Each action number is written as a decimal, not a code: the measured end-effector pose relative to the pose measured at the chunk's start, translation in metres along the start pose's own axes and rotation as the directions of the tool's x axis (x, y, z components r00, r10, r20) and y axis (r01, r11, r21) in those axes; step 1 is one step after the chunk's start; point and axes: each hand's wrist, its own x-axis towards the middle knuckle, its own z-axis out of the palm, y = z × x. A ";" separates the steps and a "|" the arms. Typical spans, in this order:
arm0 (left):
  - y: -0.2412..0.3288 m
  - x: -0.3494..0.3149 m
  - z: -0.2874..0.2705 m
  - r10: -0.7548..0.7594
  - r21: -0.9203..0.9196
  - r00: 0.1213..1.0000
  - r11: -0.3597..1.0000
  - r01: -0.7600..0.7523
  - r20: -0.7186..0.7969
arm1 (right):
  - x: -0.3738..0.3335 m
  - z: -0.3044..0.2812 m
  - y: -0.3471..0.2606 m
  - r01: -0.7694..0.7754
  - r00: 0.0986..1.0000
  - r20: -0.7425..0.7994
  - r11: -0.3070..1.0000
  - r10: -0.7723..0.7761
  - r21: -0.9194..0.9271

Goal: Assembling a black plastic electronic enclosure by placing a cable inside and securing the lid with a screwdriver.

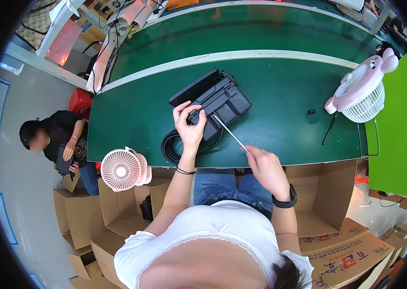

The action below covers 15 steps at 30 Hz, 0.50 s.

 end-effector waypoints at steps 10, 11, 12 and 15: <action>-0.001 0.000 0.001 -0.004 0.004 1.000 1.000 0.004 -0.011 | 0.002 0.022 -0.021 -0.049 0.997 -0.074 0.974 0.034 -0.223; -0.002 0.000 0.001 -0.012 0.003 1.000 1.000 0.012 -0.011 | 0.002 0.025 -0.023 -0.052 0.997 -0.074 0.974 0.036 -0.222; -0.002 0.000 0.001 -0.020 0.003 1.000 1.000 0.020 -0.013 | 0.001 0.027 -0.025 -0.040 0.996 -0.082 0.960 0.018 -0.277; -0.004 0.000 0.001 -0.021 -0.004 1.000 1.000 0.021 -0.018 | 0.002 0.030 -0.029 -0.048 0.997 -0.065 0.948 0.028 -0.315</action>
